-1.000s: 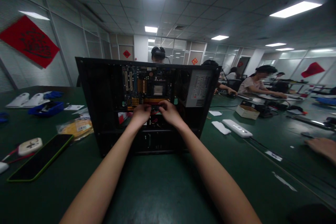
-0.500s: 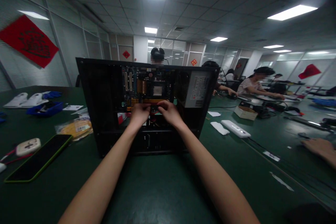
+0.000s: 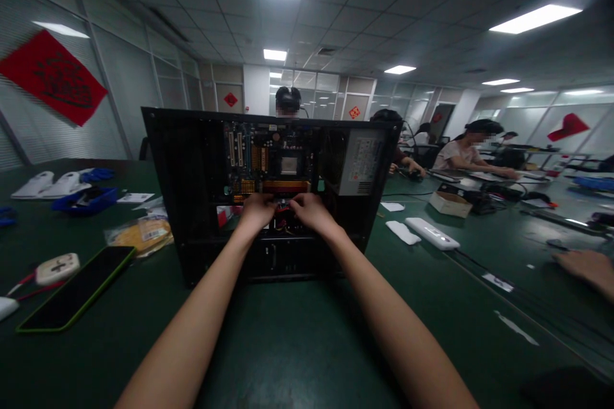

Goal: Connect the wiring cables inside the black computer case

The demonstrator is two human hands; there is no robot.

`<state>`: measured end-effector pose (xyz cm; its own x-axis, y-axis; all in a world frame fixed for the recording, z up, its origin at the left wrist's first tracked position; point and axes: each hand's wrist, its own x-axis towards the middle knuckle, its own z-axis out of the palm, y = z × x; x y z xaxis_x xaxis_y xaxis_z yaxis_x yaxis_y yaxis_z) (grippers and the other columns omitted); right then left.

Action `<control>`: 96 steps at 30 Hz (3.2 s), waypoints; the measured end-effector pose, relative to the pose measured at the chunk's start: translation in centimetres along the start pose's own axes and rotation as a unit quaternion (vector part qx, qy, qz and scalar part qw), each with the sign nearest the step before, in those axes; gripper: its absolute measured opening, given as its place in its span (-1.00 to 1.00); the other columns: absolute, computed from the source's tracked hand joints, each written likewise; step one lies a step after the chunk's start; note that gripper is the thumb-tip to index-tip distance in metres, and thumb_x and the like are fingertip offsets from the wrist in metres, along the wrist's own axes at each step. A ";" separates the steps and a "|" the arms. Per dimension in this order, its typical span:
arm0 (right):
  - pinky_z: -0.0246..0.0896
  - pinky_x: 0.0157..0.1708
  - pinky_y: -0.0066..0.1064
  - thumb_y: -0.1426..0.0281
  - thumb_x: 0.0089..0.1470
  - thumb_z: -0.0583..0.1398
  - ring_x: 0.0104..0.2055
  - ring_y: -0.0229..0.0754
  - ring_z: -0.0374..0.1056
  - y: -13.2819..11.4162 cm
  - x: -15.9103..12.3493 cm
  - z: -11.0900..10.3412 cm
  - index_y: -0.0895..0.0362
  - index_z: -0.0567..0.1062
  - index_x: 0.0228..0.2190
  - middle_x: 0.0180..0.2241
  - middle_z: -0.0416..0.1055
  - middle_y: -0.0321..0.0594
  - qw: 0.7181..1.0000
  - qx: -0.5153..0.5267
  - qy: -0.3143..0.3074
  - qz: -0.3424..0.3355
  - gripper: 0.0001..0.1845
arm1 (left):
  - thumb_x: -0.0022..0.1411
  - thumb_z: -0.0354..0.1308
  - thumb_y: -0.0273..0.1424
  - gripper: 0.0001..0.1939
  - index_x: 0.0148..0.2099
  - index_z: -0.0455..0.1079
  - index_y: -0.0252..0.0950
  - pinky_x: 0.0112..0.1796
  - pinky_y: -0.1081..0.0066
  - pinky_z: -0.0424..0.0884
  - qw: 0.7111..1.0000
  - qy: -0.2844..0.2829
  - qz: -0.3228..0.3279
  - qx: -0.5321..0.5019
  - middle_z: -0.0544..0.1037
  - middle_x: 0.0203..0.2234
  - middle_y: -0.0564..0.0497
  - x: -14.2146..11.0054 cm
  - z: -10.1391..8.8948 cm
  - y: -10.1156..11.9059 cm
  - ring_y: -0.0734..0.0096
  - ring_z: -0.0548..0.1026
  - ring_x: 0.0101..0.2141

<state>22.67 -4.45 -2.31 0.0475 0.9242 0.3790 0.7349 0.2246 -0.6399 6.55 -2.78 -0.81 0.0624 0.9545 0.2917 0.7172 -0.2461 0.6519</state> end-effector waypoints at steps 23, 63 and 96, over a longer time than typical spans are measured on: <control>0.29 -0.14 -0.39 0.47 0.21 0.14 -0.06 -0.03 0.49 0.4 0.2 -0.1 0.19 0.62 -0.17 -0.14 0.57 0.07 0.983 -0.175 -0.048 0.000 -0.75 | 0.12 0.21 -0.49 -0.74 -0.16 0.66 -0.22 -0.16 0.48 0.46 0.997 -0.005 -0.015 0.069 0.69 -0.25 -0.03 1.8 1.8 -0.5 0.27 0.62 -0.17; 0.35 -0.19 -0.32 0.39 0.24 0.10 -0.11 0.05 0.52 -1.4 0.2 -0.7 0.24 0.60 -0.14 -0.13 0.55 0.16 0.963 -0.260 -0.057 0.035 -0.68 | 0.24 0.15 -0.42 -0.74 -0.12 0.64 -0.30 -0.10 0.45 0.43 0.987 -0.018 0.021 0.159 0.68 -0.18 -0.10 1.5 1.3 0.5 0.23 0.60 -0.09; 0.31 -0.25 -0.33 0.36 0.26 0.02 -0.16 0.01 0.52 -1.9 -1.0 -0.6 0.19 0.54 -0.19 -0.19 0.56 0.05 0.963 -0.269 -0.026 -0.015 -0.68 | 0.26 0.11 -0.44 -0.86 -0.25 0.50 -0.34 -0.04 0.29 0.36 0.972 0.019 0.193 0.128 0.47 -0.12 -0.21 -0.7 1.7 0.2 0.12 0.47 -0.06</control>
<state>21.66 -6.00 -1.11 -0.0026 0.9372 0.3488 0.9800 0.0718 -0.1854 7.84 -3.20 -2.07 0.3396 0.7907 0.5094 0.7953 -0.5305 0.2933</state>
